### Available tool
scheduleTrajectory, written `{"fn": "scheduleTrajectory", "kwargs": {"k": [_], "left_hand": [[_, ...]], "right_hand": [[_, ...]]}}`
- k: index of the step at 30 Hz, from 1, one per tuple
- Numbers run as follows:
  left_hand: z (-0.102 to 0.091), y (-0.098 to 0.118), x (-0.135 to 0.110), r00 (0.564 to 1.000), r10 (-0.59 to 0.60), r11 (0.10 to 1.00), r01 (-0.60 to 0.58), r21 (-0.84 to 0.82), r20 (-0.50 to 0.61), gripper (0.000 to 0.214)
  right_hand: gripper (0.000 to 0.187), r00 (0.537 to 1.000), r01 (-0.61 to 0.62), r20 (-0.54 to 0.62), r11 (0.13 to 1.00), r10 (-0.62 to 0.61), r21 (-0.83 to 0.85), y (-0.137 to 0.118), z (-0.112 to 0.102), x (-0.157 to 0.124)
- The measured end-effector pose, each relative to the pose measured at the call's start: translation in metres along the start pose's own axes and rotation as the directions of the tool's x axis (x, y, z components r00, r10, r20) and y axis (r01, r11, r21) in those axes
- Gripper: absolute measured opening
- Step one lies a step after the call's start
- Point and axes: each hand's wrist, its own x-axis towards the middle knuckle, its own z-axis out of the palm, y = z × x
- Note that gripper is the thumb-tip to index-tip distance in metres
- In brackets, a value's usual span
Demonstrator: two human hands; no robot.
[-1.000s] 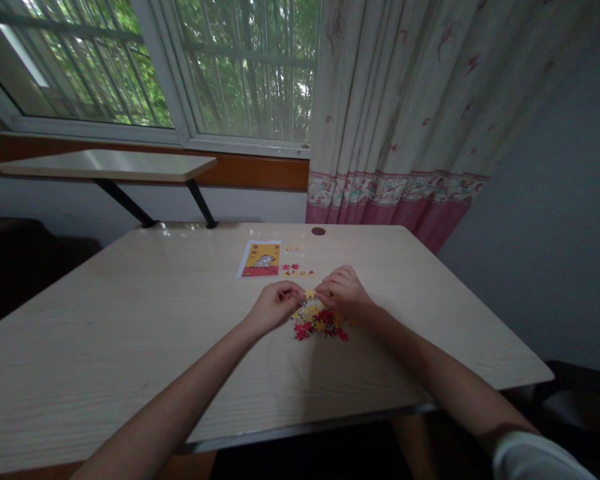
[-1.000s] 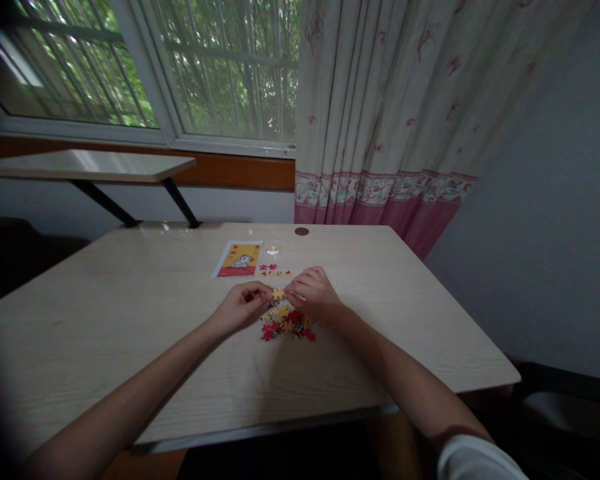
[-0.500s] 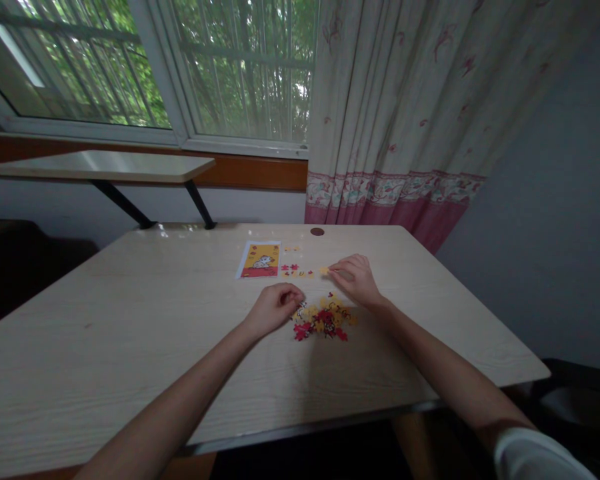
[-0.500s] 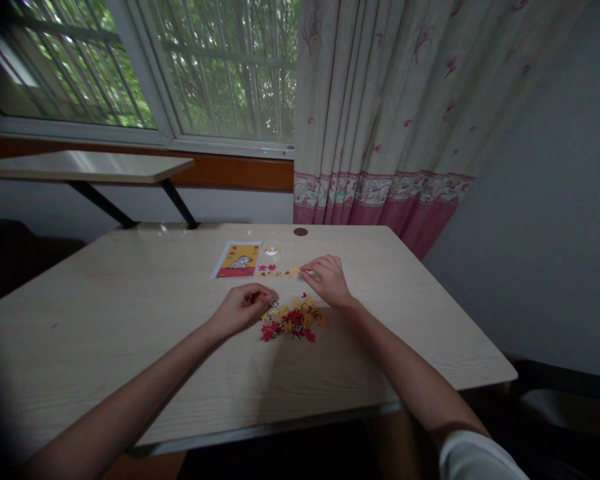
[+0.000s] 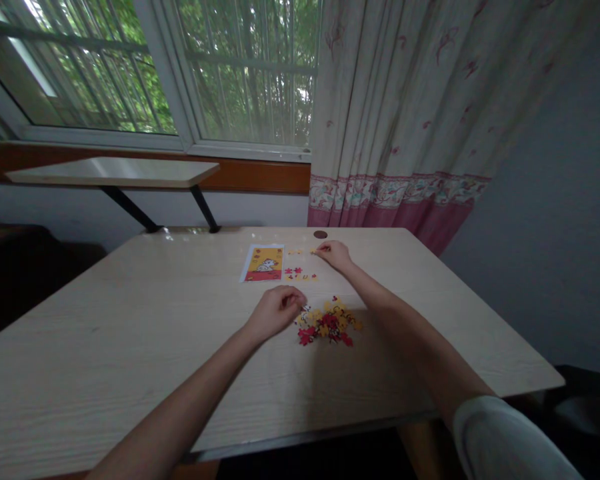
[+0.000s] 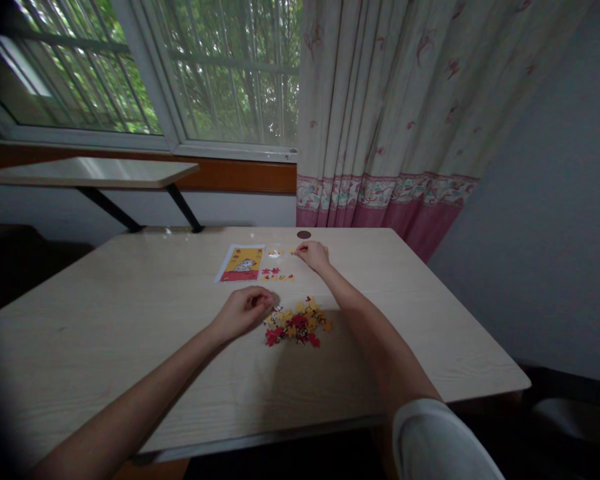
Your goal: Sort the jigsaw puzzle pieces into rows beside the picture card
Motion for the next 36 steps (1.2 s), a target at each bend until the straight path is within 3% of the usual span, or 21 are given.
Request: {"fn": "scheduleTrajectory", "kwargs": {"k": [9,25,31,36], "left_hand": [[-0.002,0.002,0.000,1.000,0.026,0.999,-0.026,0.038,0.013,0.018],[-0.001,0.001,0.000,0.999,0.043,0.995,-0.044,0.084,0.019,0.019],[-0.003,0.002,0.000,0.997,0.052,0.990,-0.058,0.125,0.052,0.018],[-0.001,0.001,0.000,0.990,0.090,0.977,-0.109,0.184,0.110,0.020]], "right_hand": [[0.018,0.997,-0.037,0.061,0.998,0.041,-0.059,-0.002,0.006,0.020],[0.018,0.997,-0.004,0.073,0.998,0.009,-0.064,-0.010,0.015,0.023],[0.022,0.998,0.054,0.025,0.998,-0.053,-0.038,-0.011,0.003,0.006],[0.017,0.976,0.217,0.019,0.976,-0.218,0.024,-0.006,-0.012,-0.029]]}}
